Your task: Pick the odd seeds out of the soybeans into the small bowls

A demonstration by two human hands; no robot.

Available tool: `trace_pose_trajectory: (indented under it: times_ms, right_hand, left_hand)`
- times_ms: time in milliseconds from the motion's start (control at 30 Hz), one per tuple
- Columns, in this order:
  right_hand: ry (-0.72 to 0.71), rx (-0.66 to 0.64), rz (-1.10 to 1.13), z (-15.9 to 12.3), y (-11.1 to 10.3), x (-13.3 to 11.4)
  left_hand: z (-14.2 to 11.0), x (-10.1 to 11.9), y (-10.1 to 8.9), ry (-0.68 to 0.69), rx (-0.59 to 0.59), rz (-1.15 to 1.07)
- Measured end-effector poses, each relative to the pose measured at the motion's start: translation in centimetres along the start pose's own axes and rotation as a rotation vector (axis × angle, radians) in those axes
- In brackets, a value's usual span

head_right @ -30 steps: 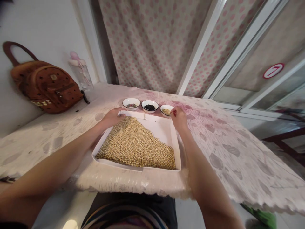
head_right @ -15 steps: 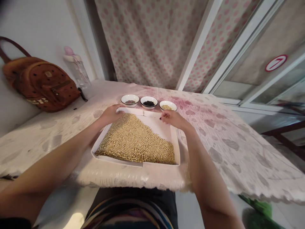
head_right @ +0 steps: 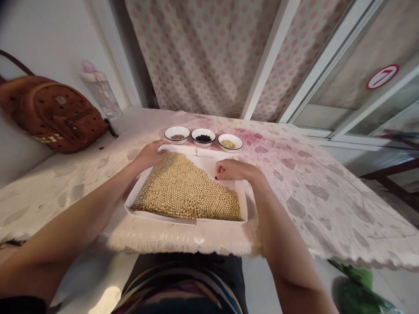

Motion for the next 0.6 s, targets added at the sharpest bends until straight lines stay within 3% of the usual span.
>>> trace_pose_trajectory:
  times_ms: [267,600]
  right_hand:
    - [0.006,0.052,-0.043,0.06,-0.16,-0.14]
    - [-0.011,0.279,-0.2,0.59,-0.16,-0.78]
  left_hand:
    - [0.05,-0.05,0.08,0.012,0.003,-0.007]
    - [0.06,-0.07,0.1,0.016,0.007,-0.005]
Point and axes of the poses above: each hand's wrist, its own z-axis towards the middle knuckle, its own y-axis out of the palm, x = y × z, the point moved 8 cm from there along z, towards the middle knuckle, and after that the axes turned 4 degrees about y, right-handed, at the moved point
